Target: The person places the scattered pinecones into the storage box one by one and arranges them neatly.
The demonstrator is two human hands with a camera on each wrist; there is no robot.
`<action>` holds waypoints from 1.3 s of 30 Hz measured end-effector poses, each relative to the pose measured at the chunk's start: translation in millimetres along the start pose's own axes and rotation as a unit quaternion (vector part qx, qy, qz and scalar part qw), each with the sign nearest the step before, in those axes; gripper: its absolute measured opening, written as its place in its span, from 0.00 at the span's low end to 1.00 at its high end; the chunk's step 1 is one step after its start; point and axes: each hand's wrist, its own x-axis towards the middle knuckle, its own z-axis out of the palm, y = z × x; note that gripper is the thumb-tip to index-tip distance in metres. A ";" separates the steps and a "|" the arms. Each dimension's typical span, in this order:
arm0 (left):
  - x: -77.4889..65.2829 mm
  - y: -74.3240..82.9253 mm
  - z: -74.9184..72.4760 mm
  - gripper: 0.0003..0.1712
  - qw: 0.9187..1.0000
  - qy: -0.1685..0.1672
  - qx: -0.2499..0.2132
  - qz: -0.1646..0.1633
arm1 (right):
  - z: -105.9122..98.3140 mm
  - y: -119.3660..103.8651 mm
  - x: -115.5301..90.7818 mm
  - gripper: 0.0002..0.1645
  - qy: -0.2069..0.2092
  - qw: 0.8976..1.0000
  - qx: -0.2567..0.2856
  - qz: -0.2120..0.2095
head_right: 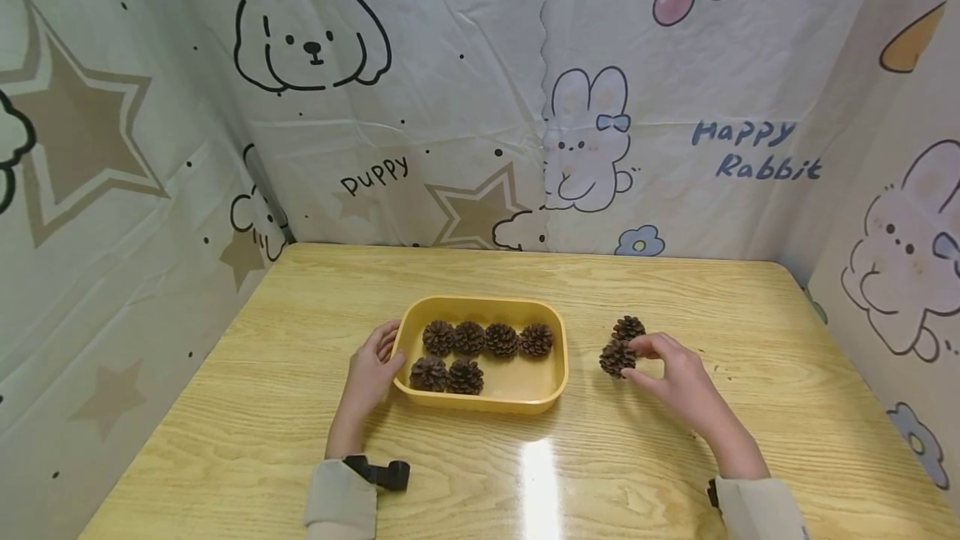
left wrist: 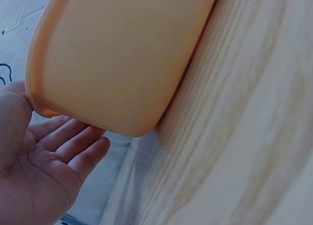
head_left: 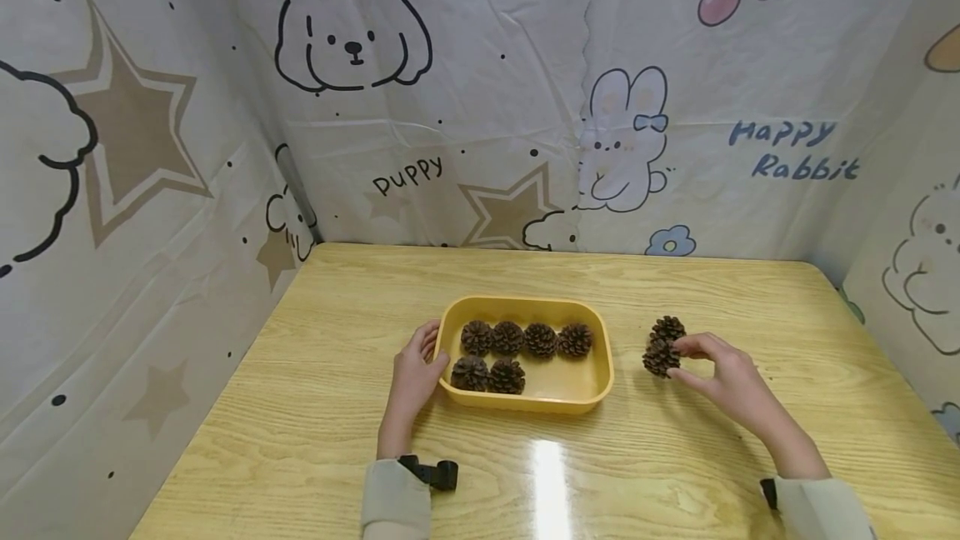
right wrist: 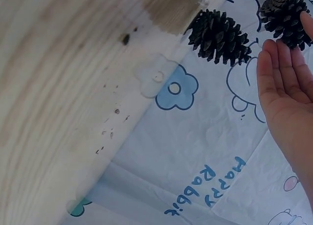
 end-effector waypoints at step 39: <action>-1.0 1.1 0.0 0.29 1.000 -0.003 -0.002 -0.007 | 3.0 -38.1 15.0 0.21 0.004 0.998 0.033 -0.058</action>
